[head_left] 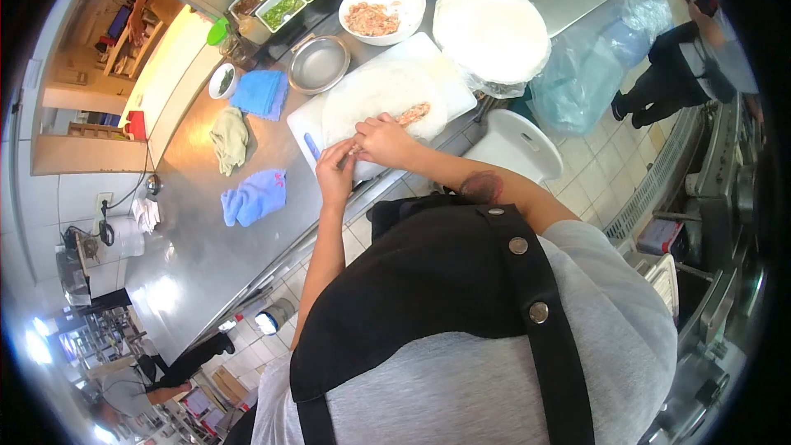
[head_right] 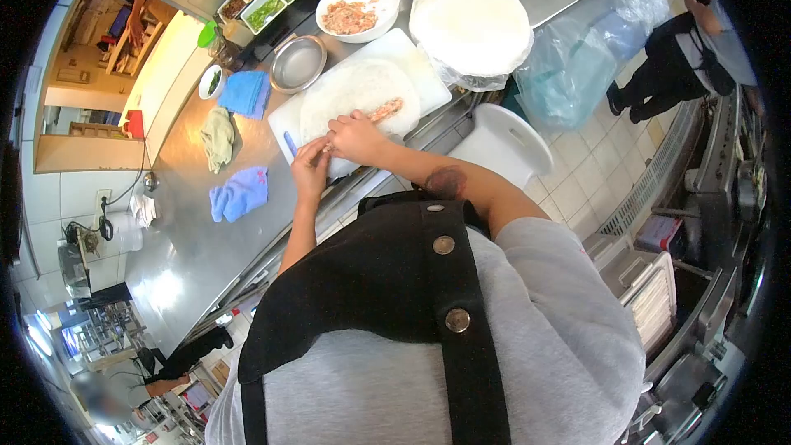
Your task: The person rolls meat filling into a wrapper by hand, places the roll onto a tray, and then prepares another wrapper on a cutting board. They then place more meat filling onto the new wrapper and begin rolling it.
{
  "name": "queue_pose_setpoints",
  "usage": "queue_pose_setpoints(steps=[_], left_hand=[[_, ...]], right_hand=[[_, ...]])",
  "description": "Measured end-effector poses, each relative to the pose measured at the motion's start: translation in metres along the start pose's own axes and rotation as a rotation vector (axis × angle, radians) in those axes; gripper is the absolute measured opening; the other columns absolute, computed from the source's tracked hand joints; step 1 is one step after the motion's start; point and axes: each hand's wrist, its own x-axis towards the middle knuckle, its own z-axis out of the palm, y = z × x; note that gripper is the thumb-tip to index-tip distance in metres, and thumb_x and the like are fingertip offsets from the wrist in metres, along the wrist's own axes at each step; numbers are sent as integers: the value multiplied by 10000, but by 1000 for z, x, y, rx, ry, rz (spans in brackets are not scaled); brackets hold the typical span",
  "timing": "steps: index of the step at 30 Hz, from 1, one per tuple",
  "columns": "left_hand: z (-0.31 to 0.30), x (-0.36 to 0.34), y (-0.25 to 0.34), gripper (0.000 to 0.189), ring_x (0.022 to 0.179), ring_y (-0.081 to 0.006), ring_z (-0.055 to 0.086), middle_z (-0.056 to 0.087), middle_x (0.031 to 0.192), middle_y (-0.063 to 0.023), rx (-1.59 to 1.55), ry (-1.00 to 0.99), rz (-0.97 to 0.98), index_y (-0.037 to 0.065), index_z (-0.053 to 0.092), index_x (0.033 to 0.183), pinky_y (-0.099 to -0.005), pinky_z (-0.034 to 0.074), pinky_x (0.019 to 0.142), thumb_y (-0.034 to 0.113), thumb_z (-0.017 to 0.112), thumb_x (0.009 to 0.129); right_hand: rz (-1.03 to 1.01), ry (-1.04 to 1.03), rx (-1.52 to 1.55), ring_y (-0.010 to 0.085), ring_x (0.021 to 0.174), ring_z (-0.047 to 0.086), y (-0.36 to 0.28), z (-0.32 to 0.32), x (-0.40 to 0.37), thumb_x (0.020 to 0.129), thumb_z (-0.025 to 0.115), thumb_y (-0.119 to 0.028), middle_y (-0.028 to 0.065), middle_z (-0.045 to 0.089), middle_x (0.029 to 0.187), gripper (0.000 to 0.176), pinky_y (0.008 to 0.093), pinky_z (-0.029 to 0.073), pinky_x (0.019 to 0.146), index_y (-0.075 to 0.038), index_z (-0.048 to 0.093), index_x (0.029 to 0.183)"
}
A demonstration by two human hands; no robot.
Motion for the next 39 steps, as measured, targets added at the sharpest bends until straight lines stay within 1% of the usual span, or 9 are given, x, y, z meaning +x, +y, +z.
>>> queue_pose_setpoints(steps=[7, 10, 15, 18, 20, 22, 26, 33, 39], left_hand=[[0, -5, -1, 309, 1013, -259, 635, 692, 1085, -112, -49, 6, -78, 44, 713, 1054, -334, 502, 895, -38, 700, 756], [2, -10, -4, 370, 1024, -278, 625, 663, 1150, -134, -44, 30, -68, 42, 682, 1112, -339, 489, 909, -12, 716, 747], [-1, -35, 18, 534, 1101, -305, 574, 570, 1291, -150, 54, 191, 5, 52, 592, 1250, -368, 446, 956, 32, 739, 737], [-1, -54, 26, 543, 1141, -292, 537, 550, 1285, -127, 230, 169, 22, 68, 584, 1252, -413, 396, 990, 63, 742, 732], [-2, -59, 28, 494, 1119, -261, 535, 576, 1186, -91, 333, 10, 192, 87, 613, 1201, -441, 357, 989, 80, 735, 722], [0, -58, 24, 475, 1093, -247, 542, 577, 1152, -77, 362, -15, 206, 93, 620, 1181, -435, 355, 971, 81, 729, 719], [1, -50, 18, 392, 1029, -217, 560, 587, 1073, -37, 402, -42, 276, 104, 652, 1109, -417, 358, 921, 68, 712, 723], [-1, -36, 29, 283, 986, -222, 571, 618, 981, -34, 318, 22, 274, 107, 679, 981, -405, 355, 922, 52, 713, 705], [-9, 8, 22, 132, 946, -248, 583, 647, 892, -56, 159, 197, 61, 94, 691, 894, -413, 377, 902, 75, 702, 763]], right_hand=[[151, -90, 4, 200, 935, 594, 51, -43, -32, 726, 740, -285, 32, 600, 917, 214, 414, 401, 855, -138, 672, 866], [162, 41, 59, 213, 898, 601, 86, -61, -55, 737, 727, -223, 34, 608, 913, 170, 402, 412, 842, -136, 689, 879], [278, 88, 455, 245, 1006, 578, 101, -86, -75, 713, 772, -163, 62, 614, 1000, 314, 380, 437, 857, -128, 696, 1015], [181, 66, 279, 232, 1054, 554, 92, -86, -90, 708, 777, -174, 54, 599, 1061, 392, 382, 422, 869, -152, 682, 1088], [93, 42, 234, 223, 1061, 546, 82, -82, -94, 702, 777, -177, 42, 590, 1081, 422, 383, 411, 882, -160, 674, 1111], [-7, 1, 126, 196, 1074, 525, 74, -75, -98, 699, 760, -177, 12, 574, 1104, 486, 377, 379, 896, -185, 648, 1172], [-28, 25, 42, 188, 1051, 529, 76, -64, -97, 720, 734, -173, -7, 579, 1075, 424, 364, 377, 872, -188, 672, 1139], [30, 57, 273, 188, 983, 555, 81, -73, -84, 755, 728, -147, -20, 624, 979, 186, 357, 386, 851, -161, 736, 940], [165, 100, 401, 233, 850, 606, 101, -81, -39, 763, 742, -174, 31, 669, 808, 86, 366, 464, 761, -127, 727, 833]])
